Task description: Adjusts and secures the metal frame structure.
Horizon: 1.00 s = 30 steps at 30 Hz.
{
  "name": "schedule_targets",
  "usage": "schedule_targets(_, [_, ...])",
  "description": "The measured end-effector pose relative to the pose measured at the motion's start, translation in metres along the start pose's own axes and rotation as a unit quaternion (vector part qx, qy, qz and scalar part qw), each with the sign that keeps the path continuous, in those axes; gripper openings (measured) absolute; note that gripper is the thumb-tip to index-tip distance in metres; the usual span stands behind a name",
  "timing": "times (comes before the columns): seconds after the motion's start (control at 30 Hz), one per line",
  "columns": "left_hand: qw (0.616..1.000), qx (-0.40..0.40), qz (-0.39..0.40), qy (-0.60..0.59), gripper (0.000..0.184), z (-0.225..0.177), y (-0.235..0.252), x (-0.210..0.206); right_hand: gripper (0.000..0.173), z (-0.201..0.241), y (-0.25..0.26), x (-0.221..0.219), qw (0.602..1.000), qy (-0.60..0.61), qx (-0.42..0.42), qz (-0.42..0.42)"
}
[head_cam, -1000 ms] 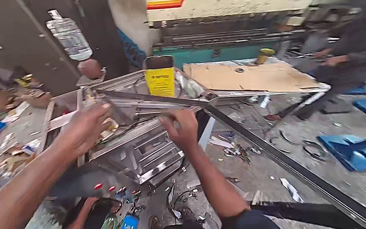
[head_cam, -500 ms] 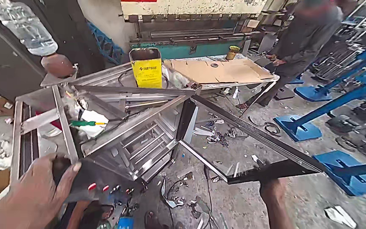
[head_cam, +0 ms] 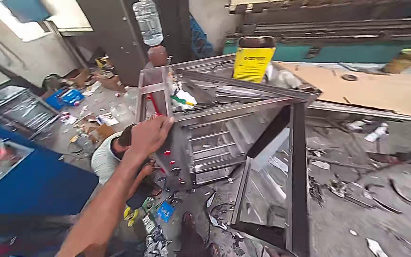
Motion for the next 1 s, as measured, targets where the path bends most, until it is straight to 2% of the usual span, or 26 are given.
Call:
schedule_targets(0.07, [1.0, -0.01, -0.001, -0.015, 0.065, -0.004, 0.002, 0.001, 0.017, 0.044, 0.037, -0.046, 0.996, -0.004, 0.071, 0.057])
schedule_targets(0.13, [1.0, -0.006, 0.013, -0.015, 0.063, -0.004, 0.003, 0.0, 0.014, 0.058, 0.075, -0.083, 0.988, 0.029, 0.095, 0.116])
schedule_targets(0.33, [1.0, -0.001, 0.013, -0.008, 0.061, -0.003, 0.002, -0.001, 0.024, 0.087, 0.155, -0.16, 0.973, -0.027, 0.139, 0.181])
schedule_targets(0.47, [1.0, -0.006, 0.001, -0.003, 0.062, -0.003, 0.002, 0.0, 0.029, 0.109, 0.204, -0.198, 0.973, -0.055, 0.119, 0.188])
schedule_targets(0.77, [1.0, -0.016, -0.011, -0.002, 0.06, -0.004, 0.003, -0.001, 0.03, 0.126, 0.279, -0.242, 0.981, -0.05, 0.106, 0.151])
schedule_targets(1.0, [0.999, -0.033, -0.04, 0.008, 0.056, -0.005, 0.003, -0.003, 0.033, 0.123, 0.274, -0.244, 0.985, -0.044, 0.1, 0.133])
Point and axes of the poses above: each hand's wrist, its own y-axis towards the middle knuckle, its own x-axis out of the back of the hand, z = x × y, the point moved 5 cm from there along y, towards the middle knuckle, and after that the axes turned 2 degrees about z, right-handed, at the moved point
